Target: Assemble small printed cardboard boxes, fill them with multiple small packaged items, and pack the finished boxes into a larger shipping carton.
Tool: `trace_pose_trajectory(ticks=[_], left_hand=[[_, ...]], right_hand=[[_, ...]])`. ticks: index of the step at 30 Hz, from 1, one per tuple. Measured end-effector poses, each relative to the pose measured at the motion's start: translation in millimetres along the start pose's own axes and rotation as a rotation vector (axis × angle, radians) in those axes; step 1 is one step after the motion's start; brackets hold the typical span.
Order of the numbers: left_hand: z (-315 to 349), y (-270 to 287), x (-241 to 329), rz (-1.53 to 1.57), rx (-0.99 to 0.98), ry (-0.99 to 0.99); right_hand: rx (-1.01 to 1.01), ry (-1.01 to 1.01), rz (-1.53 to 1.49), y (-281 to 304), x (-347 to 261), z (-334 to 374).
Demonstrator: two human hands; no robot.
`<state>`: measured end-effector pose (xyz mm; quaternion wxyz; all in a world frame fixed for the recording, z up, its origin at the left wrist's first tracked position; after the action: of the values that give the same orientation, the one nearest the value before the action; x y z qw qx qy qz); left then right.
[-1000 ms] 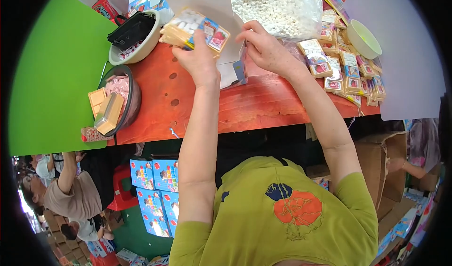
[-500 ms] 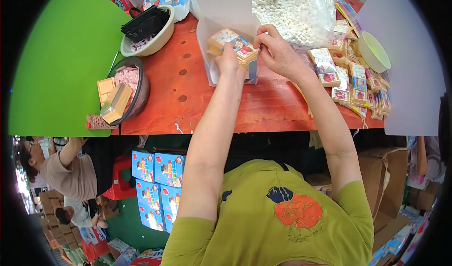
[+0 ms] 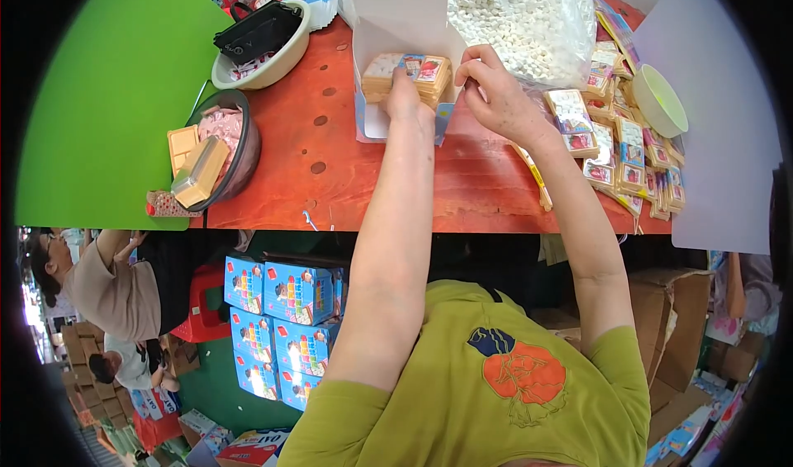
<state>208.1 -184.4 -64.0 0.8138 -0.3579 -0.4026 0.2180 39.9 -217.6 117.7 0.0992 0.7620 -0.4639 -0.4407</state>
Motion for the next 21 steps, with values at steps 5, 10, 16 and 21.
trace_pose_trajectory(ticks=[5, 10, 16, 21], left_hand=[[11.2, 13.4, -7.0, -0.314, 0.027, 0.227], [31.0, 4.1, 19.9, -0.259, 0.172, -0.021], [43.0, -0.1, 28.1, -0.343, 0.103, -0.040], [60.0, 2.7, 66.7, -1.118, -0.038, -0.447]], right_hand=[[0.008, 0.017, 0.026, 2.3, -2.2, 4.2], [-0.003, 0.057, 0.007, -2.2, -12.6, 1.1], [0.000, 0.023, 0.004, -0.1, -6.4, 2.1], [0.001, 0.024, 0.031, -2.0, -0.9, -1.0]])
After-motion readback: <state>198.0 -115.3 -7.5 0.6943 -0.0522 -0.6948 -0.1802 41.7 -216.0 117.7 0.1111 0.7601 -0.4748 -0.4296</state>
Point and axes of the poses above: each hand's wrist, its own z-axis away from the middle knuckle, its own y-axis out of the back of the hand, x = y × z, the point moved 10 cm from there along -z, towards the middle knuckle, and after that the axes turned 2 degrees about -y, right-handed, at the moved point
